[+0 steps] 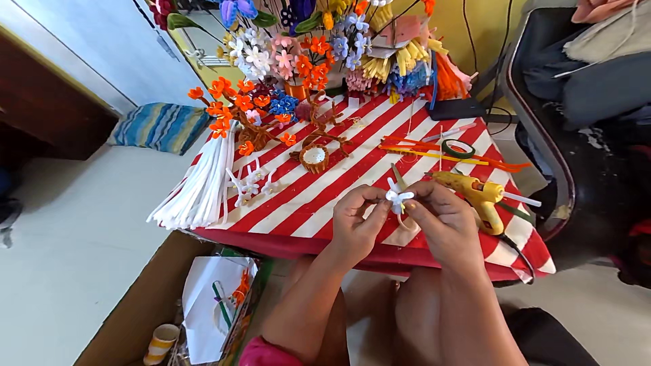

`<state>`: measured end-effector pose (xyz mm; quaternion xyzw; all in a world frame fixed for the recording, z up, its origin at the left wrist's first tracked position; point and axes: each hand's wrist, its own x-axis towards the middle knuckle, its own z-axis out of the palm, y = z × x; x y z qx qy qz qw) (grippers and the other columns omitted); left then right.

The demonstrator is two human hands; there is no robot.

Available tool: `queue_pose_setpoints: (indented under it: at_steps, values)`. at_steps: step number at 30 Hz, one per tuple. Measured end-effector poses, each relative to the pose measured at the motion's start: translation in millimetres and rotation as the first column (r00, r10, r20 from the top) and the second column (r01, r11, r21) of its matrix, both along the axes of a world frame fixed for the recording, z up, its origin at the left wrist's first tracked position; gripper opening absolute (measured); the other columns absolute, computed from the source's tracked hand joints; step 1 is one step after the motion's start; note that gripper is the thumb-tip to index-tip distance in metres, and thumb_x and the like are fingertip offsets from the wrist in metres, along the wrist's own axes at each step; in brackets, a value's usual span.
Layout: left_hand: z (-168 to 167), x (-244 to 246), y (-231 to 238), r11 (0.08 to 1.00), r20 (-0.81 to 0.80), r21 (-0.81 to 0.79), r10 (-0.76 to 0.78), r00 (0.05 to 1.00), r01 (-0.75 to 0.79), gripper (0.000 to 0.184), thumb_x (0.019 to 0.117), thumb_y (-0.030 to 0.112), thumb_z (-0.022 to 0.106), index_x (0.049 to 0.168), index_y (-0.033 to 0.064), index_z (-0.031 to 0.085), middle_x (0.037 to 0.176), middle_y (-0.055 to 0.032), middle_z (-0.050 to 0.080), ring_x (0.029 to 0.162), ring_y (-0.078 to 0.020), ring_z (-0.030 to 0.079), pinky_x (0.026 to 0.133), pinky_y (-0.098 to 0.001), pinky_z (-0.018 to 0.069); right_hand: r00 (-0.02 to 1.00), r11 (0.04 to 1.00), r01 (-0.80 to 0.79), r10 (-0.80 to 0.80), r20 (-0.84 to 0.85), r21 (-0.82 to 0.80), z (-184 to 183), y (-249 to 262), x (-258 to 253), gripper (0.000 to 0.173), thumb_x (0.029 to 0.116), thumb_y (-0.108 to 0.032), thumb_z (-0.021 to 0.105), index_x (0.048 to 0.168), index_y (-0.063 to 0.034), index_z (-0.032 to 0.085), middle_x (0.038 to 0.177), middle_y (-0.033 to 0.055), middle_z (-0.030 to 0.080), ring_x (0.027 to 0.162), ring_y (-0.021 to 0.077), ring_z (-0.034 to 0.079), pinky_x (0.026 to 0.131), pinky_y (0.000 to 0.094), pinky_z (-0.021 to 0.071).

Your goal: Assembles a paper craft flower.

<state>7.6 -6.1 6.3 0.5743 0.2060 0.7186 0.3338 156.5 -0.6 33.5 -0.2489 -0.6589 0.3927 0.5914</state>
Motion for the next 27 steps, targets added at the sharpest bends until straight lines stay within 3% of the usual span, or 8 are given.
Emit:
queue_pose_setpoints:
  at_steps: [4,8,11,19,27]
  values:
    - [-2,6,1,0.999,0.078,-0.032,-0.027,0.997,0.029,0.013,0.0963,-0.003,0.061,0.103,0.0020,0.070,0.095,0.0041,0.072,0.088,0.0002,0.067,0.084,-0.0211,0.0565,0.996,0.990,0.087,-0.087,-0.007,0.110,-1,1,3,0.011,0.1005,-0.014,0.057,0.109,-0.0142,0.065,0.103,-0.0075,0.068,0.098,0.0026,0.065,0.087,0.0216,0.0559]
    - [-5,6,2,0.997,0.018,-0.009,0.070,0.997,-0.070,0.011,0.0962,-0.003,0.060,0.102,-0.0006,0.069,0.095,0.0017,0.072,0.089,-0.0010,0.067,0.085,-0.0226,0.0572,0.962,0.962,0.189,-0.222,0.161,0.197,-3,-1,4,0.010,0.0884,-0.017,0.067,0.098,-0.0131,0.066,0.111,-0.0015,0.064,0.111,0.0048,0.059,0.092,0.0200,0.0521]
    - [-8,4,2,0.985,-0.048,0.053,0.168,0.985,-0.165,0.009,0.0972,0.000,0.061,0.101,-0.0019,0.069,0.095,-0.0016,0.072,0.090,-0.0024,0.068,0.085,-0.0228,0.0577,0.927,0.937,0.246,-0.303,0.223,0.248,-2,-2,1,0.009,0.0872,-0.016,0.068,0.093,-0.0087,0.067,0.110,0.0036,0.062,0.110,0.0057,0.057,0.092,0.0177,0.0490]
    - [-9,2,1,0.952,-0.150,0.185,0.272,0.950,-0.244,0.008,0.0974,0.003,0.062,0.101,-0.0005,0.068,0.096,-0.0060,0.071,0.095,-0.0059,0.068,0.088,-0.0238,0.0569,0.930,0.916,0.271,-0.328,0.163,0.296,-2,-4,-6,0.006,0.0894,-0.011,0.065,0.088,-0.0060,0.067,0.108,0.0046,0.063,0.107,0.0038,0.058,0.089,0.0139,0.0481]
    - [-8,0,0,0.944,-0.141,0.205,0.289,0.947,-0.258,0.008,0.0985,0.004,0.061,0.102,0.0002,0.068,0.096,-0.0051,0.071,0.096,-0.0052,0.067,0.089,-0.0232,0.0561,0.937,0.896,0.234,-0.312,0.160,0.377,-3,-2,-3,0.003,0.0911,-0.011,0.065,0.092,-0.0121,0.068,0.113,0.0021,0.061,0.112,0.0052,0.056,0.095,0.0184,0.0469]
